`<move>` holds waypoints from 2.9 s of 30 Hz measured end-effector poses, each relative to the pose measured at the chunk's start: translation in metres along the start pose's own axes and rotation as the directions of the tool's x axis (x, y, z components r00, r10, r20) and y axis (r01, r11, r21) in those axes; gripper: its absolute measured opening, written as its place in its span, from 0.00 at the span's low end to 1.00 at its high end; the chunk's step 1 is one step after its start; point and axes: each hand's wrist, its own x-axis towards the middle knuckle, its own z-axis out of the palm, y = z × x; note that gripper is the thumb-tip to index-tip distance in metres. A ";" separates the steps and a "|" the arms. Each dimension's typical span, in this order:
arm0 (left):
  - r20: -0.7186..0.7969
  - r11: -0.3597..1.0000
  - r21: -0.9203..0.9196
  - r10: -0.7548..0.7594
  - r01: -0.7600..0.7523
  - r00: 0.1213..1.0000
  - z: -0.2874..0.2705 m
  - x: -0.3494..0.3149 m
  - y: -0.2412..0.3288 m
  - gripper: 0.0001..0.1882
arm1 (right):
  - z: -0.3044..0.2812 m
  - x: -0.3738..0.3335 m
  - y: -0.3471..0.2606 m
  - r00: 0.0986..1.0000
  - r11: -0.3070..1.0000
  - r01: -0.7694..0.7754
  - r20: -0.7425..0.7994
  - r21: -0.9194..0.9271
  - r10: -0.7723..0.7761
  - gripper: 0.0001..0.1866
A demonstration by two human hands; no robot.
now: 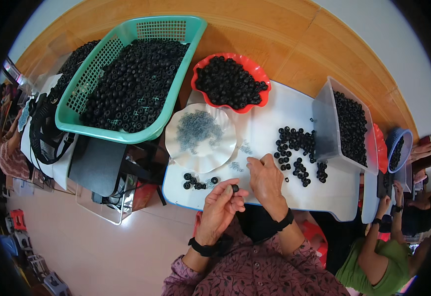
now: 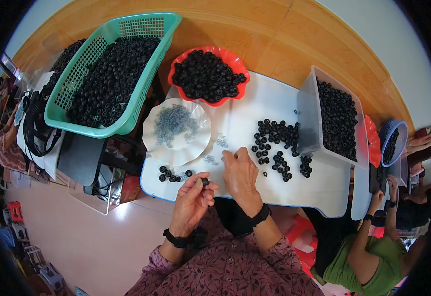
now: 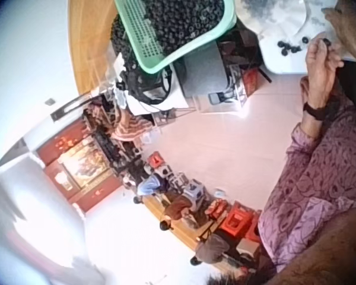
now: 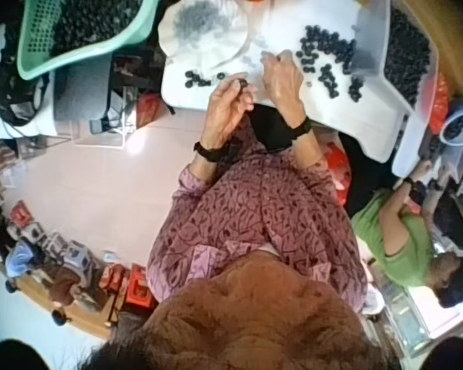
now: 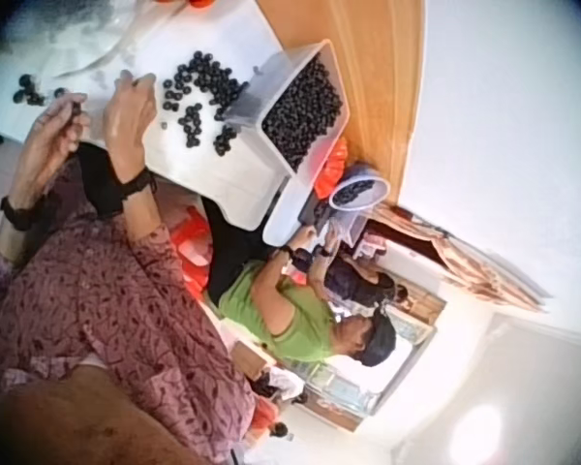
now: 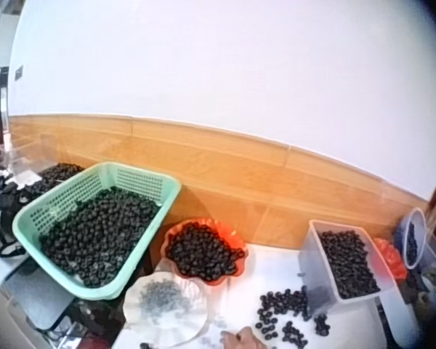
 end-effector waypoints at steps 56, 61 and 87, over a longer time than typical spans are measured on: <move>0.058 0.962 0.259 0.072 -0.085 0.996 0.024 -0.025 -0.030 0.11 | -0.065 -0.087 -0.007 0.995 0.524 -0.067 0.017 0.849 0.099 0.07; 0.031 0.939 0.341 0.029 -0.038 0.999 0.024 -0.025 -0.033 0.11 | -0.063 -0.090 -0.004 0.984 0.396 -0.143 0.087 0.907 0.156 0.04; 0.024 0.882 0.465 -0.096 0.073 0.995 0.017 -0.010 -0.038 0.13 | -0.039 -0.062 0.073 0.973 0.988 -0.147 -0.172 0.046 0.152 0.09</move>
